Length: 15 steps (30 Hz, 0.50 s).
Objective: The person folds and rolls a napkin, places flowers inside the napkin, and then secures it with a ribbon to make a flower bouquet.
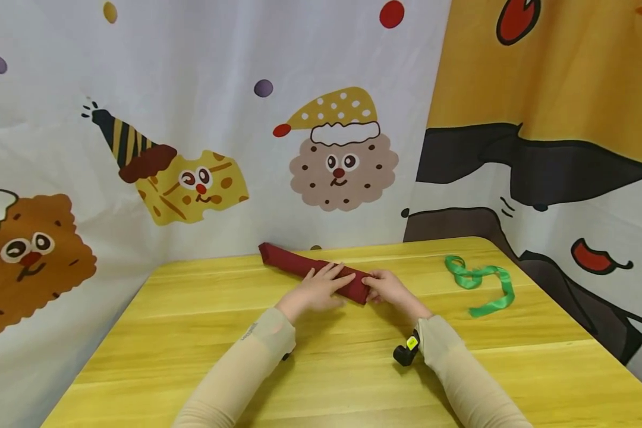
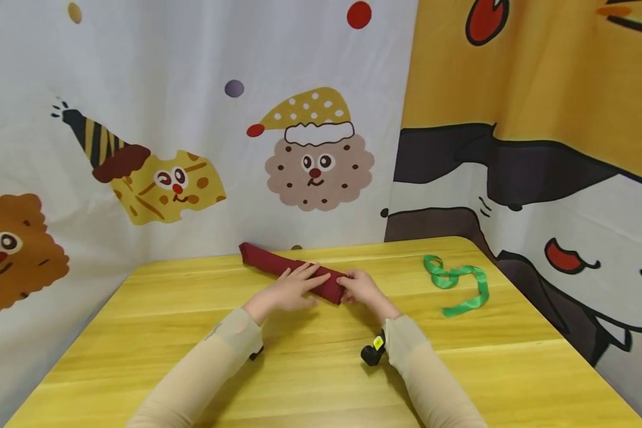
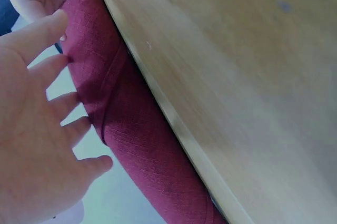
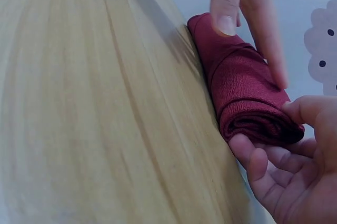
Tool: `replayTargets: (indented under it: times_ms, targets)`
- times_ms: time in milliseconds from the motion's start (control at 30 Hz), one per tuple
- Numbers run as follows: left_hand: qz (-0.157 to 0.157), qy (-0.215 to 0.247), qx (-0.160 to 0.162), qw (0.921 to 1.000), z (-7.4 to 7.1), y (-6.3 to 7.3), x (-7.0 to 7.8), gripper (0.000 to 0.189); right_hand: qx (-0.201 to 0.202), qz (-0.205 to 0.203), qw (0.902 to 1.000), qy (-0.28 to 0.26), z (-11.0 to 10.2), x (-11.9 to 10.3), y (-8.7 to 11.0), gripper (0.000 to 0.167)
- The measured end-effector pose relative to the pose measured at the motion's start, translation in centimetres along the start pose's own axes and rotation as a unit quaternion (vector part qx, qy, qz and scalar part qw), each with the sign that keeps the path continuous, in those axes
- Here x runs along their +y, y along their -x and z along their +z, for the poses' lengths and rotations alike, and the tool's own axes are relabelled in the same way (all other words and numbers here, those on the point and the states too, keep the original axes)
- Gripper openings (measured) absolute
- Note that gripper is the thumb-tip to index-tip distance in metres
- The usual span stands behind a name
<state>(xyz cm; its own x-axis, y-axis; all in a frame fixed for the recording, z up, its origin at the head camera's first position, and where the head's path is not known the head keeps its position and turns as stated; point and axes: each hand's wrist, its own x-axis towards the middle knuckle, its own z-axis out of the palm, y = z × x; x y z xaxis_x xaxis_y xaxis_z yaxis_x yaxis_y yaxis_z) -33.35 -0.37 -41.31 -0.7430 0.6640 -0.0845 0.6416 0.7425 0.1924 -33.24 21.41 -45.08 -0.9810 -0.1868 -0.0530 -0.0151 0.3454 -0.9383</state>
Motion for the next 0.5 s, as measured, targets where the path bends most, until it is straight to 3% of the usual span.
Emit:
replayTargets:
  times_ms: [267,500]
  targets:
    - [-0.021,-0.01,-0.061,0.9979,0.24,0.05,0.41,0.068,0.035,0.017,0.9982,0.044,0.03,0.68,-0.37,0.028]
    - [-0.029,0.0,-0.075,0.9968,0.65,-0.07,0.34,0.069,0.07,-0.002,0.9871,0.144,0.12,0.64,-0.43,0.029]
